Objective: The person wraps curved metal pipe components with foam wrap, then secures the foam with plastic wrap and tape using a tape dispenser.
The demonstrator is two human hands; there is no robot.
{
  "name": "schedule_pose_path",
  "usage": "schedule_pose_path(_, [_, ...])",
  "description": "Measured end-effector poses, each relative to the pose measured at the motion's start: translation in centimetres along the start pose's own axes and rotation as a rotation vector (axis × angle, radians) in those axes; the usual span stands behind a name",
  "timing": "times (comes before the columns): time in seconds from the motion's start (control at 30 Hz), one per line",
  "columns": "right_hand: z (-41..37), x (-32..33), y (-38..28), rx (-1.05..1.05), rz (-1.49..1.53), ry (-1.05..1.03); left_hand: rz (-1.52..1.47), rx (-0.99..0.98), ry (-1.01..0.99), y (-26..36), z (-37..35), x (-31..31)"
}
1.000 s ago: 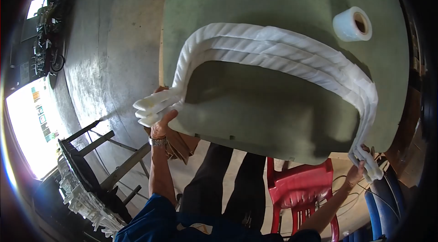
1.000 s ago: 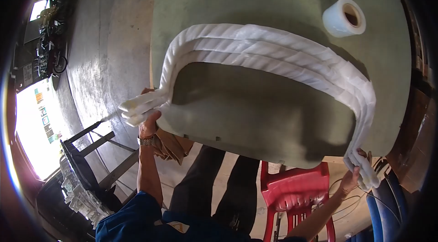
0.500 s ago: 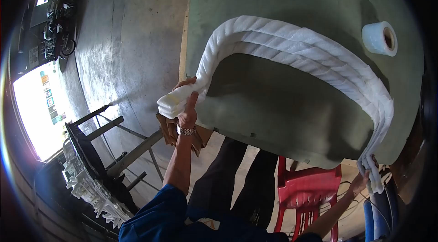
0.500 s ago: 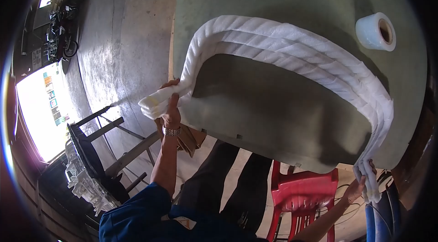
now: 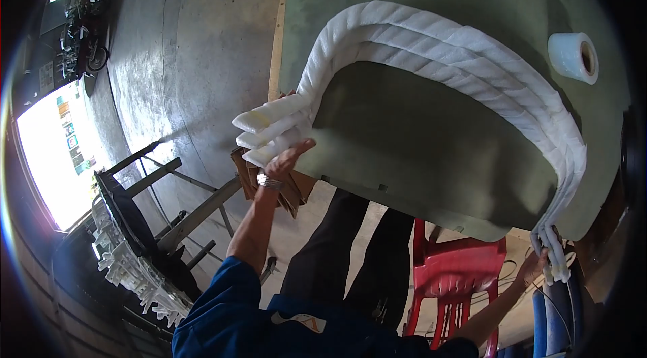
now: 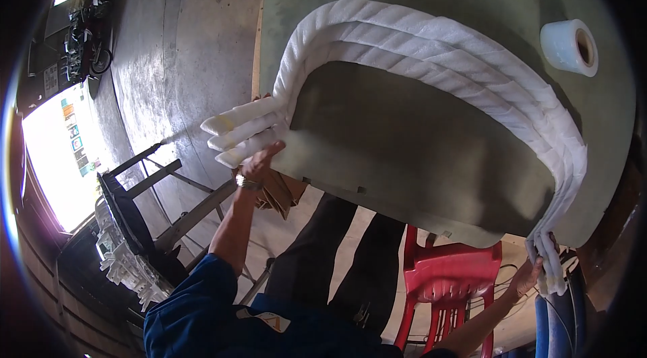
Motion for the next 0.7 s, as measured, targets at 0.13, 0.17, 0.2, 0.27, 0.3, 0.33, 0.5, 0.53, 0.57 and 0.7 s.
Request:
schedule_pose_path(0.13, [-0.2,-0.7,-0.2,0.021,-0.028,-0.028,0.326,0.094,-0.102,-1.3,0.8,-2.5])
schedule_pose_path(0.17, [-0.3,-0.8,-0.3,0.015,-0.020,-0.031,-0.066,0.006,0.284,-1.9,0.6,-2.4])
schedule_pose_path(0.2, [0.0,-1.0,-0.7,0.016,-0.012,-0.033,-0.477,-0.086,0.662,-2.2,0.2,-1.9])
schedule_pose_path(0.27, [-0.2,-2.0,-2.3,0.043,0.035,0.008,-0.880,0.173,0.684,1.1,0.9,0.0])
schedule_pose_path(0.3, [-0.2,-1.9,-2.2,0.053,0.001,0.007,-0.848,0.166,0.725,1.3,0.6,0.6])
schedule_pose_path(0.33, [-0.2,-2.1,-2.1,0.055,-0.032,0.004,-0.810,0.162,0.764,1.3,0.3,1.0])
schedule_pose_path(0.5, [-0.1,-1.1,-0.1,0.010,-0.009,0.049,-0.802,0.196,0.856,1.4,0.5,1.4])
schedule_pose_path(0.53, [0.2,-0.9,0.4,-0.002,0.025,-0.001,-0.819,0.144,0.732,2.1,0.7,1.8])
schedule_pose_path(0.57, [0.1,-0.7,0.6,-0.012,0.060,-0.048,-0.835,0.090,0.605,2.7,0.7,2.1])
schedule_pose_path(0.7, [-0.7,-1.4,0.0,-0.032,0.098,-0.030,-0.560,-0.092,0.378,4.0,-3.5,3.2])
Point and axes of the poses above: each hand's wrist, its own z-axis towards the middle knuckle, its own x-axis out of the back of the hand, y = z × x, the point moved 9 cm from there along z, towards the middle knuckle, and after that the axes turned 12 degrees about -x, right-handed, at the moved point
